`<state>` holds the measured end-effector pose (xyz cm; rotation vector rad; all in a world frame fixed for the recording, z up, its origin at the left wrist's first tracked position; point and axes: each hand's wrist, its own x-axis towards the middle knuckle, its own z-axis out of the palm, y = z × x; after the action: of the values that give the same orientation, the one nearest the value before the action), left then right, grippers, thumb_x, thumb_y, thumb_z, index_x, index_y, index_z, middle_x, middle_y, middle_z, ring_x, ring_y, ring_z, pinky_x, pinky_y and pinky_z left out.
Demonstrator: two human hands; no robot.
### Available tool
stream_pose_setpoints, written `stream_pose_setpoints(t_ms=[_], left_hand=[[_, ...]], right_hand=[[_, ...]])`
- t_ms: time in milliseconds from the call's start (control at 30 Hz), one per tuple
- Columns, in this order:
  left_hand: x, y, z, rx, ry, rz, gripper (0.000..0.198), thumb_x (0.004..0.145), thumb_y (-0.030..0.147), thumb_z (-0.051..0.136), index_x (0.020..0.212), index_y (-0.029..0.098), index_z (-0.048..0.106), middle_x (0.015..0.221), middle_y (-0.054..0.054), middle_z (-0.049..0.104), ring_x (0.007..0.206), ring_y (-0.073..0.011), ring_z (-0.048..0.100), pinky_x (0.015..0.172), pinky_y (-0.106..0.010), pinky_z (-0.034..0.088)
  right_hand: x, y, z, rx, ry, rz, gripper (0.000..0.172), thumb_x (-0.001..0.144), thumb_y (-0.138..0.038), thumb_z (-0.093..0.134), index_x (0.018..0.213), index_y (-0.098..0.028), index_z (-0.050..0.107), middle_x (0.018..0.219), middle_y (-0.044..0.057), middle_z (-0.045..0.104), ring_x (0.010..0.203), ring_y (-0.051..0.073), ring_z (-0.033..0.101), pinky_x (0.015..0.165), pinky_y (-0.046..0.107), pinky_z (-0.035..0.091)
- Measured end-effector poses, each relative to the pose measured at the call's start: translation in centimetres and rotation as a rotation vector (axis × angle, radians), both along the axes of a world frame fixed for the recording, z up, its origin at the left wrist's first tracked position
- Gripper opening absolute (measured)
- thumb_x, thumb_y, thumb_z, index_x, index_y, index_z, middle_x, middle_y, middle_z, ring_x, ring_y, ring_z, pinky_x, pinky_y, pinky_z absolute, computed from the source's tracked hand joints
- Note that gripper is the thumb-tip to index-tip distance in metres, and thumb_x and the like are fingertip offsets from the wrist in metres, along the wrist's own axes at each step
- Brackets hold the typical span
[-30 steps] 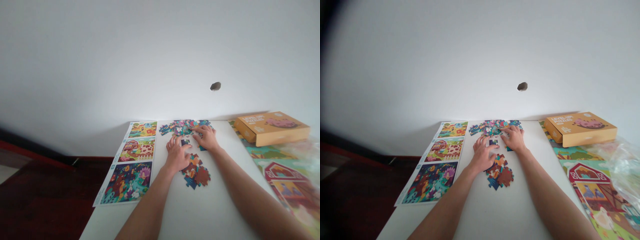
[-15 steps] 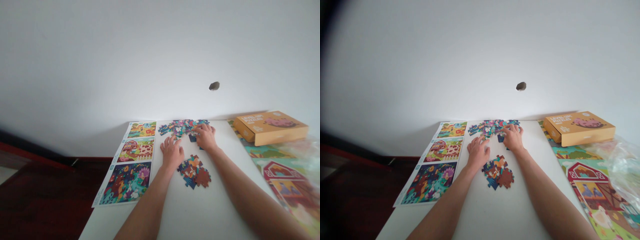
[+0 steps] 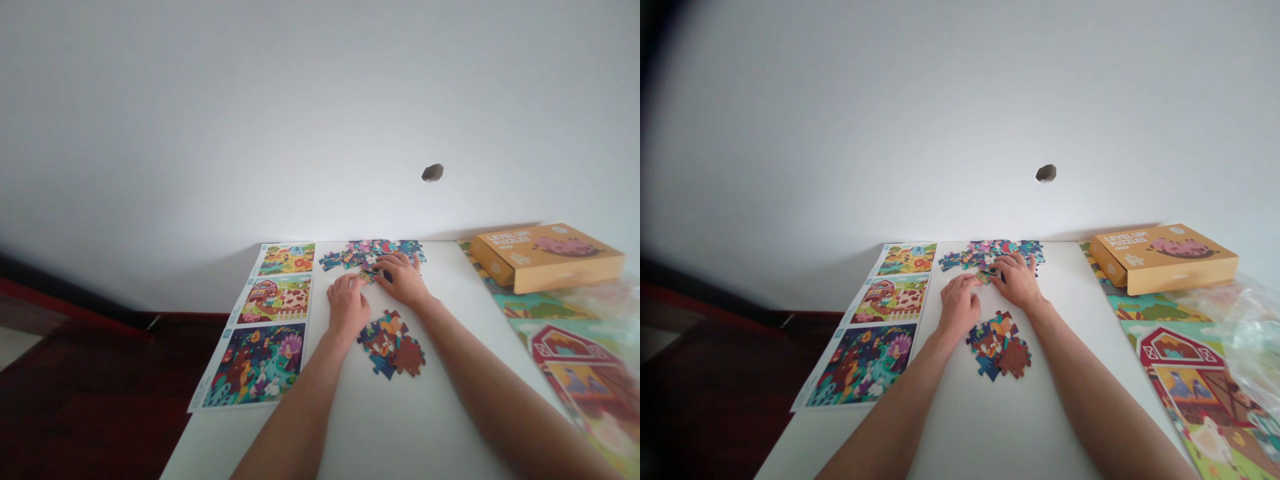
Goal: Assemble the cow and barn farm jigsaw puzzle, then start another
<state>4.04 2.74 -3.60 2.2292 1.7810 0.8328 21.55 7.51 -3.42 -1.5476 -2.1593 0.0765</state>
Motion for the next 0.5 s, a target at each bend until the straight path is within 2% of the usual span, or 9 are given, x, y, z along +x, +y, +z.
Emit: stream_pose_setpoints(t_ms=[133, 200, 267, 333, 400, 500], left_hand=[[0.1, 0.0, -0.1, 0.0, 0.07, 0.049, 0.049, 0.081, 0.01, 0.055, 0.129, 0.021, 0.059, 0.144, -0.009, 0.054, 0.135, -0.0277, 0.044, 0.111, -0.046, 0.036], [0.2, -0.1, 0.0, -0.013, 0.103, 0.033, 0.051, 0.083, 0.012, 0.054, 0.134, 0.022, 0.056, 0.149, -0.008, 0.05, 0.139, -0.0292, 0.039, 0.113, -0.049, 0.035], [0.2, -0.2, 0.1, -0.028, 0.126, 0.013, 0.05, 0.085, 0.014, 0.053, 0.134, 0.024, 0.056, 0.15, -0.006, 0.049, 0.141, -0.0299, 0.037, 0.113, -0.051, 0.034], [0.3, -0.2, 0.1, -0.036, 0.139, -0.002, 0.048, 0.087, 0.015, 0.052, 0.133, 0.025, 0.057, 0.15, -0.004, 0.05, 0.142, -0.0299, 0.036, 0.113, -0.052, 0.035], [0.2, -0.2, 0.0, -0.033, 0.145, -0.008, 0.046, 0.087, 0.015, 0.051, 0.131, 0.026, 0.058, 0.15, -0.003, 0.051, 0.141, -0.0298, 0.037, 0.113, -0.052, 0.034], [0.2, -0.2, 0.0, -0.023, 0.149, -0.011, 0.045, 0.087, 0.014, 0.051, 0.129, 0.025, 0.06, 0.149, -0.002, 0.051, 0.141, -0.03, 0.038, 0.113, -0.051, 0.034]], right_hand=[[0.3, 0.1, -0.1, 0.034, 0.015, -0.083, 0.015, 0.093, -0.031, 0.057, 0.095, -0.027, 0.072, 0.112, 0.006, 0.071, 0.115, 0.03, 0.053, 0.112, 0.06, 0.019], [0.3, 0.2, -0.3, 0.045, 0.015, -0.076, 0.017, 0.092, -0.03, 0.057, 0.102, -0.027, 0.072, 0.119, 0.006, 0.069, 0.117, 0.029, 0.052, 0.111, 0.055, 0.024], [0.2, 0.2, -0.6, 0.058, -0.006, -0.028, 0.029, 0.092, -0.033, 0.058, 0.119, -0.029, 0.067, 0.136, 0.006, 0.06, 0.126, 0.03, 0.046, 0.109, 0.052, 0.027], [0.0, 0.3, -0.9, 0.055, -0.034, 0.022, 0.039, 0.092, -0.036, 0.058, 0.131, -0.031, 0.061, 0.145, 0.006, 0.053, 0.132, 0.032, 0.041, 0.108, 0.054, 0.027], [-0.1, 0.3, -1.0, 0.041, -0.037, 0.039, 0.037, 0.093, -0.036, 0.057, 0.129, -0.031, 0.062, 0.141, 0.006, 0.057, 0.13, 0.032, 0.043, 0.108, 0.054, 0.027], [-0.1, 0.4, -1.1, 0.04, 0.001, 0.028, 0.027, 0.091, -0.034, 0.061, 0.117, -0.03, 0.069, 0.13, 0.006, 0.063, 0.123, 0.03, 0.048, 0.107, 0.051, 0.029]])
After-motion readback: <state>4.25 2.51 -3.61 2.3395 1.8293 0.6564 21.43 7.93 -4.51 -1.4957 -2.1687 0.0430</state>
